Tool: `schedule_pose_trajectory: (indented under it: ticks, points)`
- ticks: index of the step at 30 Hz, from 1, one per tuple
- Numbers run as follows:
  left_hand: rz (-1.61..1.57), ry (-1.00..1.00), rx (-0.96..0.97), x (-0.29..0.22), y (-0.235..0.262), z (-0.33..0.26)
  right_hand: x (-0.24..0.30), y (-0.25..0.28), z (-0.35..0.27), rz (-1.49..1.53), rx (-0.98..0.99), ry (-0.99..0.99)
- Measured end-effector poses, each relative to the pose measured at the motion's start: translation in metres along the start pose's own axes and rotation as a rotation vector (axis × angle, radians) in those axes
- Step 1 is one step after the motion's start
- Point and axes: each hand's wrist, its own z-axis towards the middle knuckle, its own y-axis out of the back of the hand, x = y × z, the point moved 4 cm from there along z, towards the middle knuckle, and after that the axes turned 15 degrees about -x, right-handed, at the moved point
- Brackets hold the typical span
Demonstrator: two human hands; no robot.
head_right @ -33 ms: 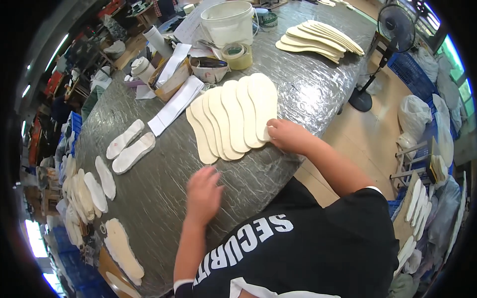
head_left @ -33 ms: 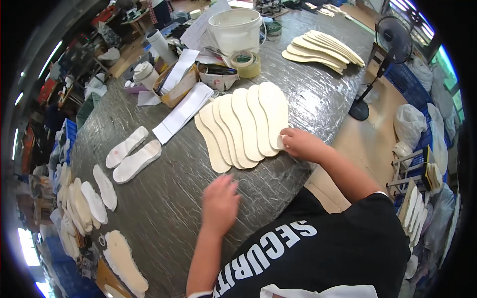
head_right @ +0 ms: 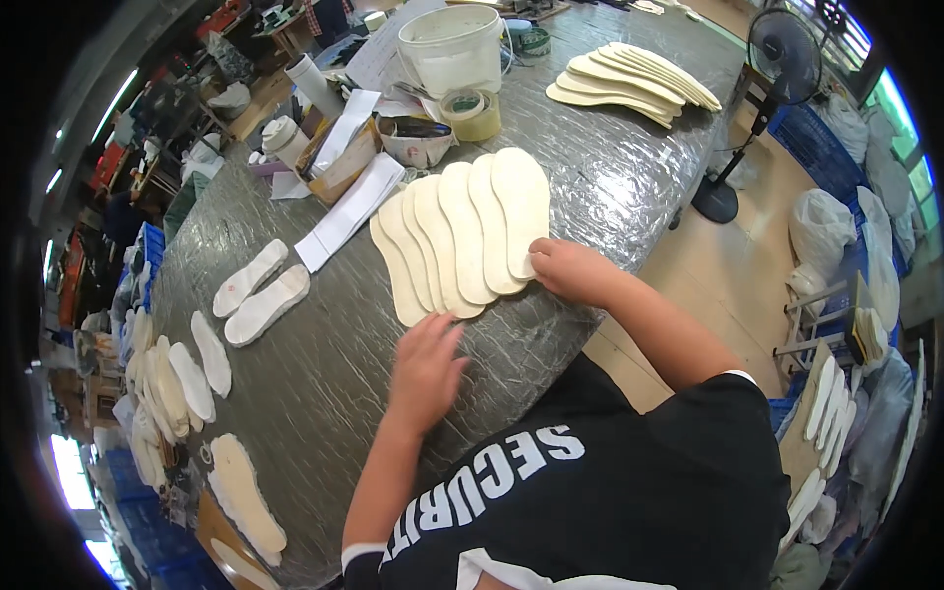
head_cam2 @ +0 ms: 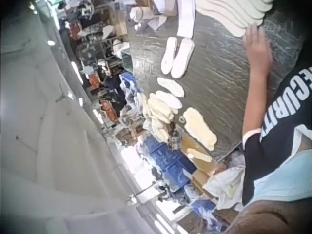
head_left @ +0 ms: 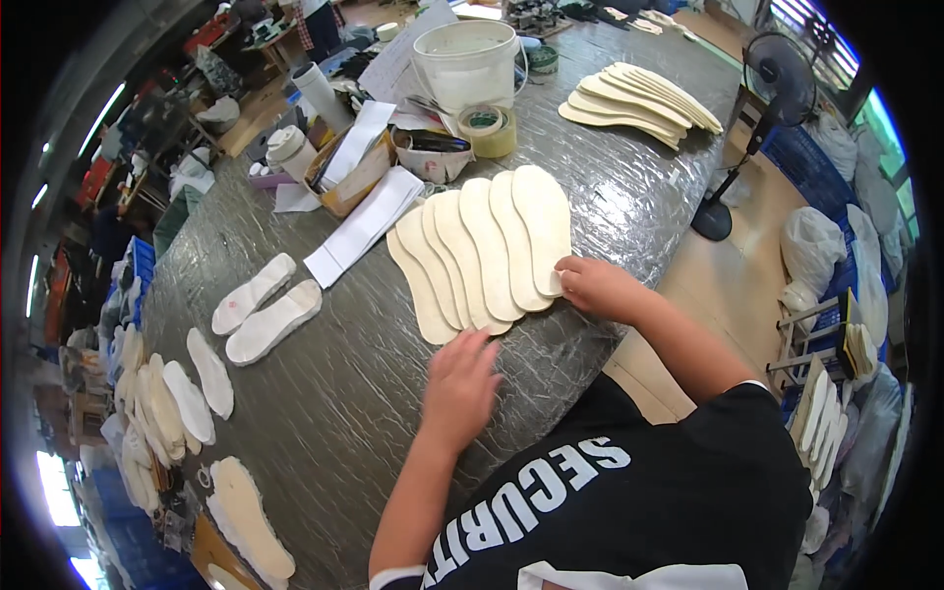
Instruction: Manually applying and smoothing fluffy lining onto shoe insoles and organizing them on the work table.
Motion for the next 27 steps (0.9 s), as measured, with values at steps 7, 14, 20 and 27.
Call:
schedule_pose_trajectory:
  ticks: [7,14,20,27]
  points:
    - [0.214,-0.180,0.299,0.000,-0.090,0.040,-0.024,0.020,0.016,-0.007,-0.321,-0.332]
    - [-0.317,0.320,0.095,0.042,-0.094,0.057,-0.040,0.130,0.048,0.307,-1.207,-0.282]
    - [-1.384,1.068,-0.377,0.080,-0.062,0.041,0.108,0.093,0.048,0.093,-1.005,0.376]
    - [-1.175,1.004,-0.269,0.049,0.058,-0.043,0.219,0.005,0.009,0.649,-0.444,0.742]
